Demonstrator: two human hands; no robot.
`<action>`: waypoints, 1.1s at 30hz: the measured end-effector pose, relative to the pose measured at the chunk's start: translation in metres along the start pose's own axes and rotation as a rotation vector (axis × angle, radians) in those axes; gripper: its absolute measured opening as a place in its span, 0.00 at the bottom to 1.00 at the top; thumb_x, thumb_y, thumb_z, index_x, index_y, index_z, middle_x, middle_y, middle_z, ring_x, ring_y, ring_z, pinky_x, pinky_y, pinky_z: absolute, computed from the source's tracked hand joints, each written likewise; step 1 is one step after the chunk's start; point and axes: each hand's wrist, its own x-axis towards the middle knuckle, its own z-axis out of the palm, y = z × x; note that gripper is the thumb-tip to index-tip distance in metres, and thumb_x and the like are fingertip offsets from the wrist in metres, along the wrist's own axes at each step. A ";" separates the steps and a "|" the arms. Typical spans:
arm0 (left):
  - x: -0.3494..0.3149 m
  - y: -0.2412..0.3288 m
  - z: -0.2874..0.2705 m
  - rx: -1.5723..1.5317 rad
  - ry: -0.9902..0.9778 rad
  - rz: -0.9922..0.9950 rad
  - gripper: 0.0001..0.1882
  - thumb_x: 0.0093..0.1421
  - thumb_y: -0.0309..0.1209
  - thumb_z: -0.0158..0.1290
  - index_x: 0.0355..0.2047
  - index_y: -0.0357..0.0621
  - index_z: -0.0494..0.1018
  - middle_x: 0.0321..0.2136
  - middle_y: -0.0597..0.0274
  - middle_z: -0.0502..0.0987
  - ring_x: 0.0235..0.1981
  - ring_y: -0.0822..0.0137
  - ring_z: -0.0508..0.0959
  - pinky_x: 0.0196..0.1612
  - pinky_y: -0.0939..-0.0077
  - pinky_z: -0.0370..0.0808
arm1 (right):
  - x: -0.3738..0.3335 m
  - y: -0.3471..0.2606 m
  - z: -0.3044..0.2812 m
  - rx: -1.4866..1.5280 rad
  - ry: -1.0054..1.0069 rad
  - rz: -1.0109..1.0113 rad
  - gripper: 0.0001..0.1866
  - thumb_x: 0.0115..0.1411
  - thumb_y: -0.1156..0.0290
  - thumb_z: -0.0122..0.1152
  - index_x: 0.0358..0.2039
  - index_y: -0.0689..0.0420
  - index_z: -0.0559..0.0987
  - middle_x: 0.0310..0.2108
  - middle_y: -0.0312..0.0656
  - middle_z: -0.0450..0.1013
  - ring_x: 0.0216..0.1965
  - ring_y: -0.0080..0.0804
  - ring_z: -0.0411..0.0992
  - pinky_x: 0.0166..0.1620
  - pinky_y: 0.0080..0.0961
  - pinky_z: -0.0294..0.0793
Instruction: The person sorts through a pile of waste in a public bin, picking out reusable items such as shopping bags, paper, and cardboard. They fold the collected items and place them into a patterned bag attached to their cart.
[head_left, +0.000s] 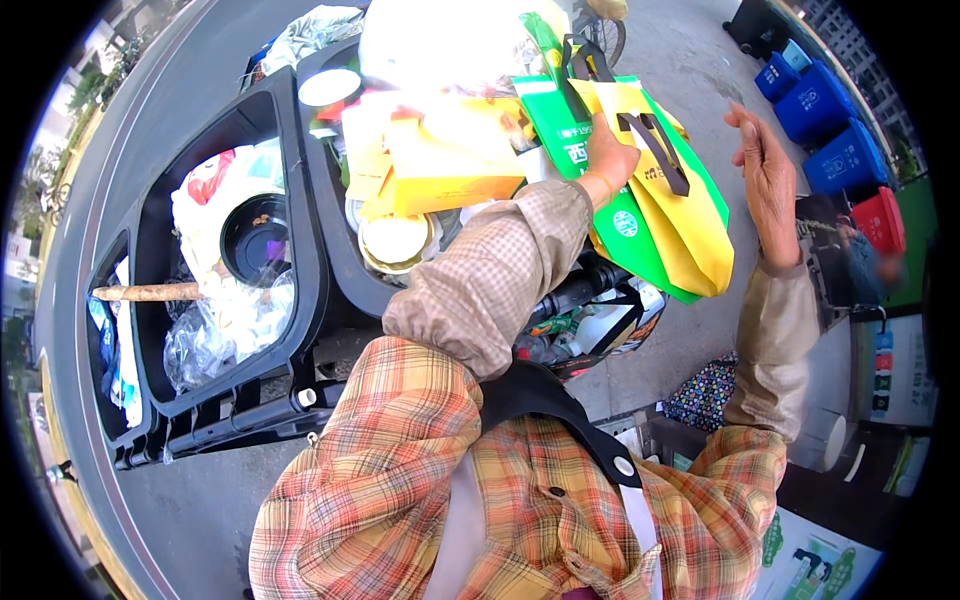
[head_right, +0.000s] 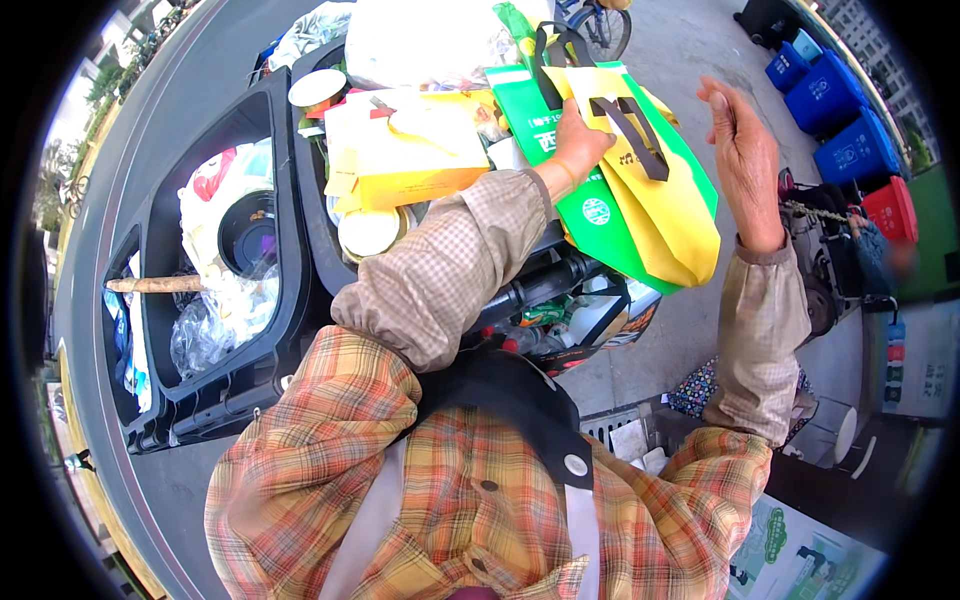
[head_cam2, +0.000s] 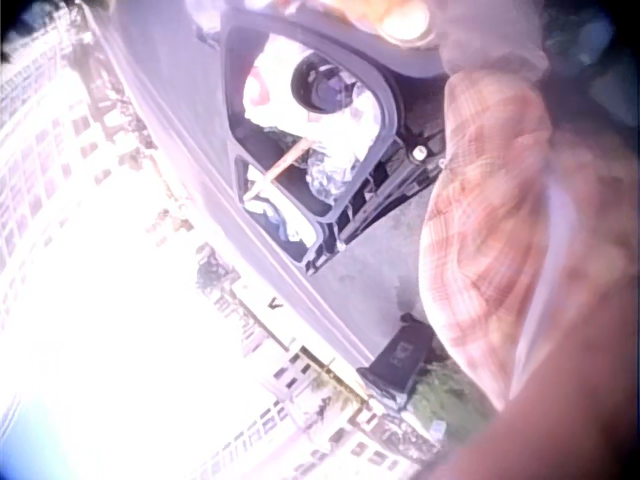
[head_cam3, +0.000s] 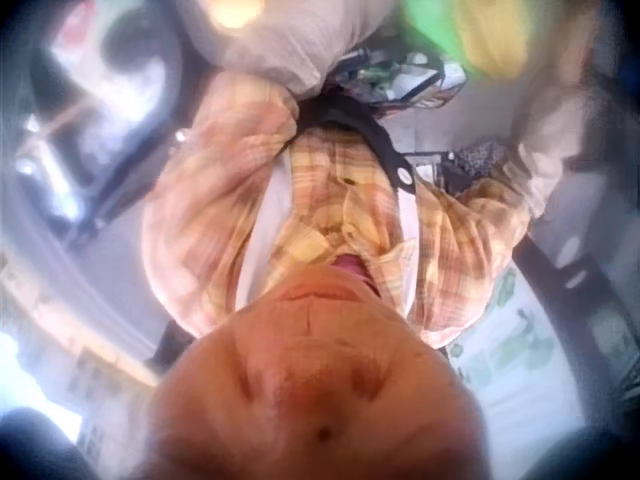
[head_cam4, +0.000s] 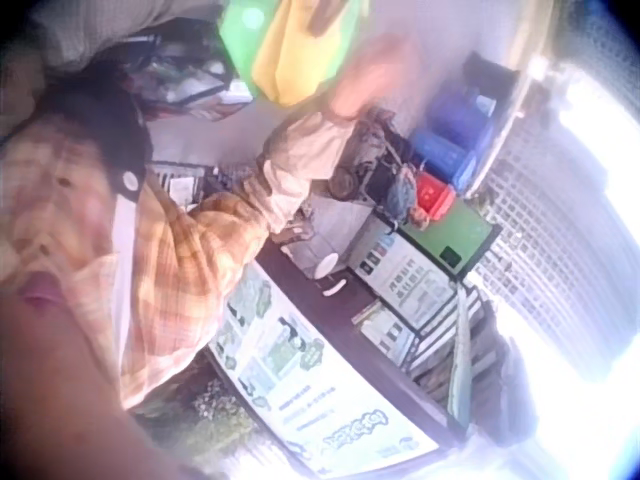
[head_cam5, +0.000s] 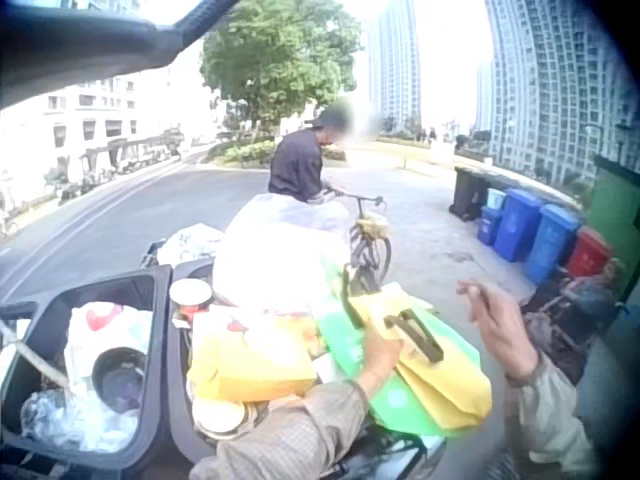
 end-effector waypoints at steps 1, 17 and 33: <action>-0.003 -0.004 -0.001 0.050 0.010 0.002 0.26 0.43 0.17 0.55 0.42 0.40 0.56 0.36 0.48 0.73 0.40 0.51 0.74 0.42 0.67 0.71 | 0.004 0.010 0.021 0.039 -0.034 -0.049 0.16 0.63 0.63 0.45 0.44 0.59 0.73 0.37 0.44 0.73 0.32 0.33 0.70 0.35 0.26 0.69; -0.087 0.095 -0.231 1.765 -0.271 0.878 0.34 0.45 0.24 0.52 0.56 0.50 0.58 0.45 0.56 0.66 0.46 0.57 0.65 0.51 0.61 0.58 | -0.019 0.070 0.198 -0.014 -0.064 -0.093 0.14 0.56 0.74 0.49 0.43 0.64 0.71 0.45 0.53 0.69 0.46 0.48 0.67 0.48 0.36 0.65; -0.190 0.157 -0.610 0.387 0.658 -0.081 0.21 0.51 0.31 0.56 0.43 0.30 0.70 0.36 0.53 0.76 0.34 0.67 0.78 0.38 0.80 0.74 | 0.022 0.070 0.109 0.346 -0.400 0.209 0.25 0.63 0.52 0.43 0.44 0.61 0.73 0.40 0.40 0.72 0.43 0.26 0.66 0.47 0.24 0.63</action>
